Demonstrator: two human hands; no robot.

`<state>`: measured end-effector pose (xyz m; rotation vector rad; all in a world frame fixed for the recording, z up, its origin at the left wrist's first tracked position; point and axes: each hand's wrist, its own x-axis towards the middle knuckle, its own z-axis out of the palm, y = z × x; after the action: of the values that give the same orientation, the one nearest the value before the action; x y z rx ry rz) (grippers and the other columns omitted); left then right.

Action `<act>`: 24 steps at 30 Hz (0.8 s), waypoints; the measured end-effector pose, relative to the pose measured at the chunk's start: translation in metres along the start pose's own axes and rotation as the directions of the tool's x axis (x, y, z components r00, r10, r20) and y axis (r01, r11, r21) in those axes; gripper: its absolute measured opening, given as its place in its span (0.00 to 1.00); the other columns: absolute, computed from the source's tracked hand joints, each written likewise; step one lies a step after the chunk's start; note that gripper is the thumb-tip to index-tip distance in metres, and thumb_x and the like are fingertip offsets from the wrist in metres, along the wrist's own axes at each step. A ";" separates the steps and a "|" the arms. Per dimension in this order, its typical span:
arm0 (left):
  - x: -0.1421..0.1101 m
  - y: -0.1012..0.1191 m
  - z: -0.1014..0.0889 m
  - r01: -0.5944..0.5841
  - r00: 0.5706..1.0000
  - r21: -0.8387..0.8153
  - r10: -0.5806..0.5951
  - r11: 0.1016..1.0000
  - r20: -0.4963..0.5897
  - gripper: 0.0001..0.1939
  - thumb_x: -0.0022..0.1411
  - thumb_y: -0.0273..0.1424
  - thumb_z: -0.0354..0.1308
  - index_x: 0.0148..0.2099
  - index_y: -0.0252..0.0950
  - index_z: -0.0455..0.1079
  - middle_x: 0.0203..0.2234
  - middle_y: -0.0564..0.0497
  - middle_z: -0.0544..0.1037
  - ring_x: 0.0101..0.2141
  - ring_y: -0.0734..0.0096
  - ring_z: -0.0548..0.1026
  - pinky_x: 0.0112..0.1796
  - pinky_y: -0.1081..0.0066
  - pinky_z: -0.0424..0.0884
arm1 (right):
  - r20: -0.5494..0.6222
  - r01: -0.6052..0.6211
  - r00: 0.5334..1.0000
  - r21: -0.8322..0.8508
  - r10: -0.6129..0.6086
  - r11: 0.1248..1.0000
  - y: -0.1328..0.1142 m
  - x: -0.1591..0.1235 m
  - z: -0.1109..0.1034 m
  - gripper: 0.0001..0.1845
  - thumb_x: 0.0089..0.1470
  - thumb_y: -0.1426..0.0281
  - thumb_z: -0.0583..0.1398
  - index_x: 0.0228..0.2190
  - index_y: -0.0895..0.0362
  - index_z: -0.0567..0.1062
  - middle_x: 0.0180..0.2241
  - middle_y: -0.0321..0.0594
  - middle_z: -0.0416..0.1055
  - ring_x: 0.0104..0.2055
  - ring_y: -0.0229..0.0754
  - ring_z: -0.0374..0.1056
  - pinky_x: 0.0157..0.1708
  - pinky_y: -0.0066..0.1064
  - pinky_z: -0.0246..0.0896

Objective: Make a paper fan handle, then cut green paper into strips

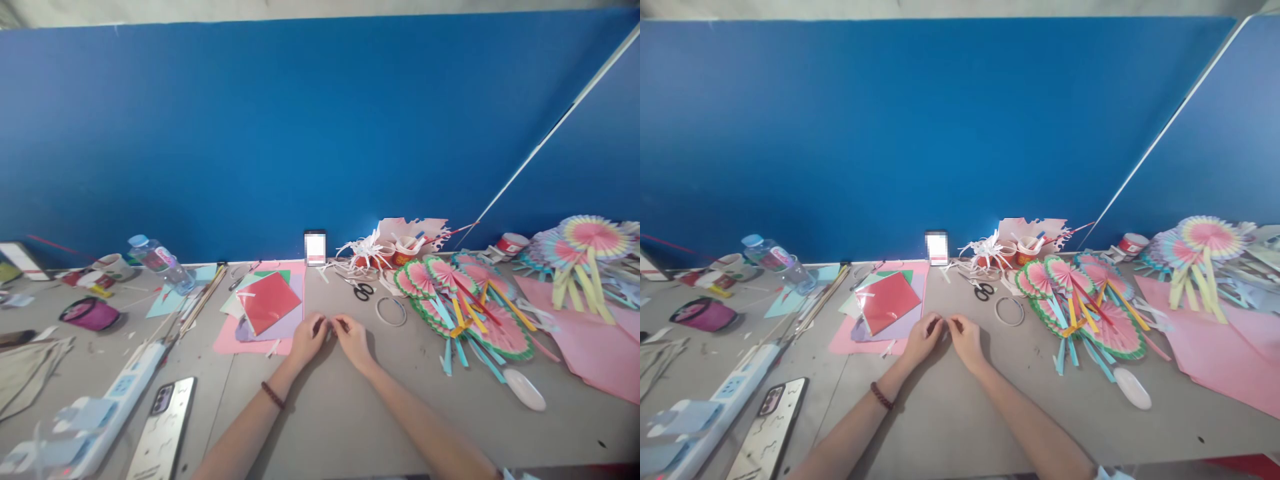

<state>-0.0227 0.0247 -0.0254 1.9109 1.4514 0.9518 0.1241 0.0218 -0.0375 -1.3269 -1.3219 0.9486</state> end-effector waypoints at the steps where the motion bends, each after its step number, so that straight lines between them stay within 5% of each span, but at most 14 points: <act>1: 0.000 -0.001 0.001 -0.019 1.000 0.035 0.019 0.999 -0.002 0.13 0.68 0.35 0.46 0.34 0.38 0.67 0.26 0.52 0.73 0.28 0.70 0.71 0.31 0.70 0.65 | -0.014 -0.030 0.999 0.030 0.031 0.999 -0.001 0.001 0.000 0.16 0.52 0.55 0.60 0.27 0.55 0.78 0.24 0.38 0.77 0.25 0.42 0.72 0.28 0.32 0.68; 10: -0.004 0.000 -0.008 -0.365 0.930 0.420 0.346 0.831 0.124 0.09 0.64 0.22 0.51 0.35 0.38 0.70 0.31 0.48 0.75 0.32 0.66 0.74 0.33 0.67 0.68 | -0.030 -0.087 0.995 0.124 0.092 0.988 0.000 0.010 -0.008 0.22 0.50 0.48 0.60 0.25 0.55 0.73 0.20 0.34 0.71 0.19 0.37 0.65 0.22 0.29 0.62; 14: -0.013 -0.008 -0.034 -0.163 0.975 0.584 0.219 0.795 -0.027 0.08 0.64 0.24 0.52 0.40 0.37 0.73 0.38 0.44 0.78 0.41 0.56 0.75 0.43 0.59 0.70 | -0.177 -0.078 0.979 0.114 0.098 0.990 0.005 0.022 -0.021 0.21 0.47 0.49 0.62 0.25 0.55 0.74 0.21 0.33 0.70 0.20 0.35 0.62 0.20 0.26 0.57; 18: -0.028 -0.029 -0.055 0.029 0.989 0.637 0.070 0.771 -0.130 0.09 0.60 0.28 0.58 0.44 0.38 0.74 0.46 0.42 0.78 0.47 0.50 0.75 0.45 0.54 0.71 | -0.267 -0.120 0.941 0.309 0.207 0.943 0.004 0.031 -0.028 0.23 0.44 0.47 0.63 0.25 0.56 0.72 0.18 0.29 0.64 0.18 0.33 0.57 0.18 0.26 0.53; 24: -0.038 -0.041 -0.060 0.060 0.988 0.577 0.035 0.815 -0.151 0.14 0.61 0.38 0.61 0.48 0.40 0.73 0.49 0.43 0.77 0.51 0.48 0.74 0.49 0.54 0.72 | -0.241 -0.118 0.945 0.385 0.223 0.915 0.000 0.030 -0.028 0.25 0.42 0.47 0.66 0.25 0.57 0.71 0.17 0.28 0.63 0.18 0.32 0.57 0.19 0.26 0.53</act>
<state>-0.1014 -0.0008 -0.0295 2.2793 2.0243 0.7054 0.1542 0.0480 -0.0288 -1.2419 -0.7733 1.0255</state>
